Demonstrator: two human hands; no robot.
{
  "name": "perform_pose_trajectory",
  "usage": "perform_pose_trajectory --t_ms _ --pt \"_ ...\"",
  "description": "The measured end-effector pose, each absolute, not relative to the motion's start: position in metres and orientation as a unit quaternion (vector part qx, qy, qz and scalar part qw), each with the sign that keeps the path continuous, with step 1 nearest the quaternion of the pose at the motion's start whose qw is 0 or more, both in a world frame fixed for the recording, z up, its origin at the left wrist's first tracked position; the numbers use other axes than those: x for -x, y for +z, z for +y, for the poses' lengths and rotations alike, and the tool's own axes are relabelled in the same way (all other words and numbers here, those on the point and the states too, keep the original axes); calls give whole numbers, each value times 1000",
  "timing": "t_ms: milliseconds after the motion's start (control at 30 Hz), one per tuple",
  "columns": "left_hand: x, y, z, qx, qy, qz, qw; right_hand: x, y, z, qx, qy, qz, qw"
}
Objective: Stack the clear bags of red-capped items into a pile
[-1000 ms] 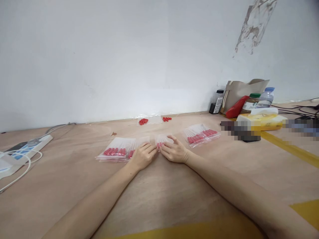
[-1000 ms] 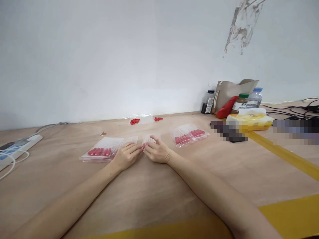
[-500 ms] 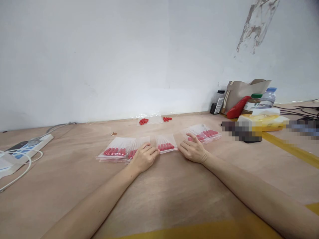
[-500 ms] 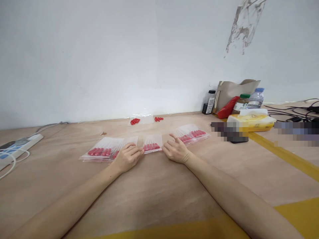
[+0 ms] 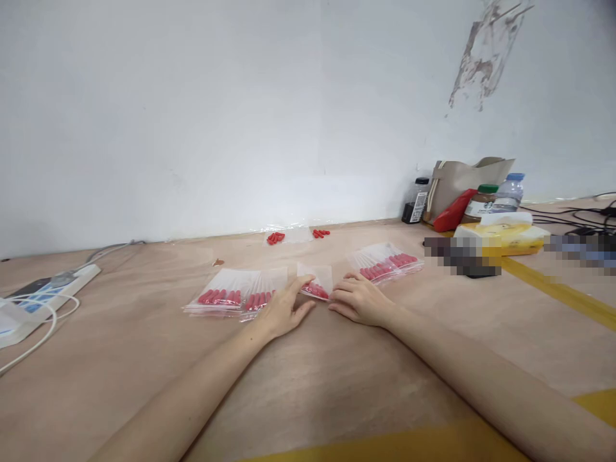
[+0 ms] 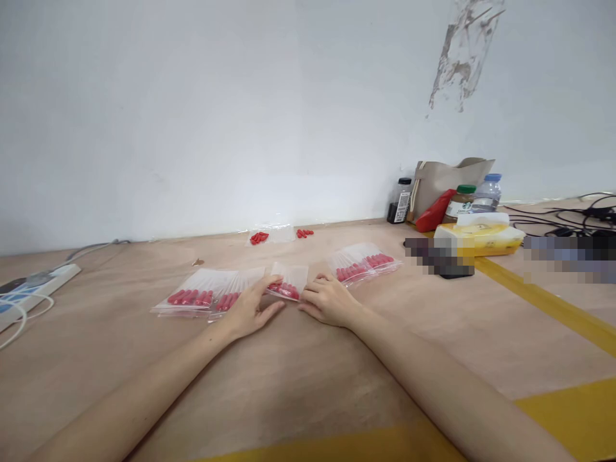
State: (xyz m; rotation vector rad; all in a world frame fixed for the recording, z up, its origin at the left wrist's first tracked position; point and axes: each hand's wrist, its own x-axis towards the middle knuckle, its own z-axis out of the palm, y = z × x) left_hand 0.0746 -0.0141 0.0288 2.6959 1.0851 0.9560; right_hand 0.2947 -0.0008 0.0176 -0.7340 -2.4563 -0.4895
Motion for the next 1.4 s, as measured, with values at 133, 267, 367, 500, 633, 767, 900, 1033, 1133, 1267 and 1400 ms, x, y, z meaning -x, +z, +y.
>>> perform_pose_trajectory --t_ms 133,267,367,500,633,767,900,1033,1133,1267,1400 --pt "-60 37 -5 -873 350 341 1 -304 20 1 288 -164 -908 255" --pt "-19 52 0 -845 381 374 -33 -325 27 4 414 -185 -851 264" --pt "16 56 -6 -834 345 428 -43 -344 37 7 492 -167 -822 233" --pt "46 54 -23 -854 288 428 -70 -366 46 12 488 -113 -854 138" --pt "44 60 -37 -866 204 427 -158 -378 38 20 493 -119 -855 107" --pt "18 67 -40 -855 206 425 -217 -373 26 28 448 -125 -873 147" --pt "-19 63 -32 -886 231 372 -154 -349 19 29 373 -132 -895 206" --pt "-53 54 -17 -911 232 327 -97 -315 15 29 315 -125 -908 248" --pt "-68 48 -6 -917 229 317 -79 -289 12 30 280 -117 -915 264" --pt "-72 42 0 -918 216 326 -65 -265 11 28 246 -52 -922 295" --pt "-67 34 -4 -915 212 332 -87 -270 17 24 259 -14 -919 296"
